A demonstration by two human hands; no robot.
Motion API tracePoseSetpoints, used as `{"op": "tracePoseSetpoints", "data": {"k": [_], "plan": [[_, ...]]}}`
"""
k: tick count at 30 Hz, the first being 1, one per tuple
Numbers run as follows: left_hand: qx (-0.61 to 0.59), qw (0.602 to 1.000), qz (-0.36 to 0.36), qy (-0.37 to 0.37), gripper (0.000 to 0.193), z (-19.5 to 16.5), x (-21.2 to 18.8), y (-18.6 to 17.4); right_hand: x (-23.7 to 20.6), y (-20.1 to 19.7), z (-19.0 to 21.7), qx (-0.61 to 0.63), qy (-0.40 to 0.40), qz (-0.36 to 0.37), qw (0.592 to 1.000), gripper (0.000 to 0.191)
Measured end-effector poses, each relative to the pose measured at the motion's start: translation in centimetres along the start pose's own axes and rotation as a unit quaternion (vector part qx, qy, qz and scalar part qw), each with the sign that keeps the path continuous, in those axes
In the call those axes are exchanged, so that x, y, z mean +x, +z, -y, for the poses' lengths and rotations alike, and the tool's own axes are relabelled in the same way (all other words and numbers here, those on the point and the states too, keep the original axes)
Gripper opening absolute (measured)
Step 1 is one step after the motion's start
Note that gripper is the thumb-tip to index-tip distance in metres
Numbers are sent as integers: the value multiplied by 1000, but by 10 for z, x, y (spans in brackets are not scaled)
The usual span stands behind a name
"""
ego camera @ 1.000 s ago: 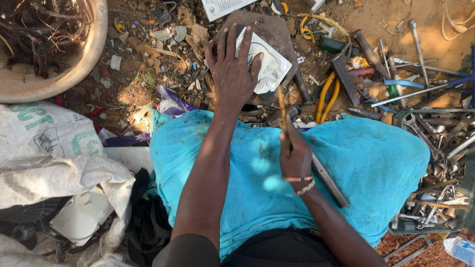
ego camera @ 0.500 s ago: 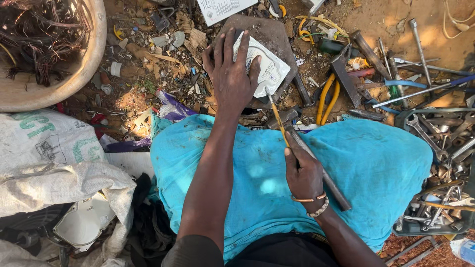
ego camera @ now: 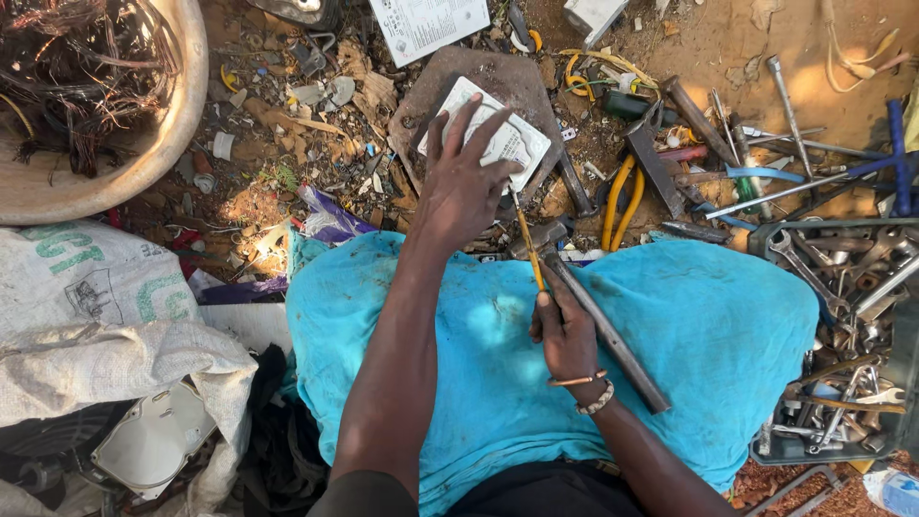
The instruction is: The person sits on the ground with a blue cloth on their lap and dismantles hard drives placed on a heavy metal block. They hold each drive steady, pry at the casing seam with a screwdriver, and strike it with a hammer to break the case open, then pull off the cover and handle the internal disc and board.
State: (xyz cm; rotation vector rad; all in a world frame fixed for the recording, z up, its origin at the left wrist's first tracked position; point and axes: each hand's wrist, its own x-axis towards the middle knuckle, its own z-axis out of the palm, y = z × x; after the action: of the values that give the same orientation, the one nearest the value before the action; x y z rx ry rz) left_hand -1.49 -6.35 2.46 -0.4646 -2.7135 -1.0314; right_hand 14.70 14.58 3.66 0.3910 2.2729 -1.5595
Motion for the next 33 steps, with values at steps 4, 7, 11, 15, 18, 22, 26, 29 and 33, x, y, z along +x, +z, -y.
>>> {"op": "tracePoseSetpoints", "data": {"k": [4, 7, 11, 15, 18, 22, 26, 29, 33], "plan": [[-47, 999, 22, -10, 14, -4, 1, -6, -3, -5, -5, 21, -33, -9, 999, 45], [-38, 999, 18, -11, 14, -3, 4, -5, -15, -9, -4, 62, 0, -23, 998, 47], [-34, 999, -1, 25, 13, -4, 4, 0, -12, -15, 10, 36, -16, -83, 996, 45], [-56, 998, 2, 41, 21, -7, 2, 3, 48, -6, 35, -131, -103, -165, 972, 52], [-28, 999, -12, 45, 18, -10, 0, 6, 105, 6, 55, -160, -135, -187, 960, 67], [-35, 999, -26, 18, 15, -10, -1, 14, 144, 4, 73, -138, -233, -88, 959, 67], [-78, 993, -66, -55, 16, -9, 5, 25, 145, -5, 84, -182, -199, -66, 961, 66], [-150, 967, -114, -171, 8, -9, 7, 27, 142, -9, 91, -194, -188, -65, 961, 66], [-157, 943, -188, -227, 12, 1, 5, 17, 144, -10, 98, -207, -129, -51, 969, 67]]}}
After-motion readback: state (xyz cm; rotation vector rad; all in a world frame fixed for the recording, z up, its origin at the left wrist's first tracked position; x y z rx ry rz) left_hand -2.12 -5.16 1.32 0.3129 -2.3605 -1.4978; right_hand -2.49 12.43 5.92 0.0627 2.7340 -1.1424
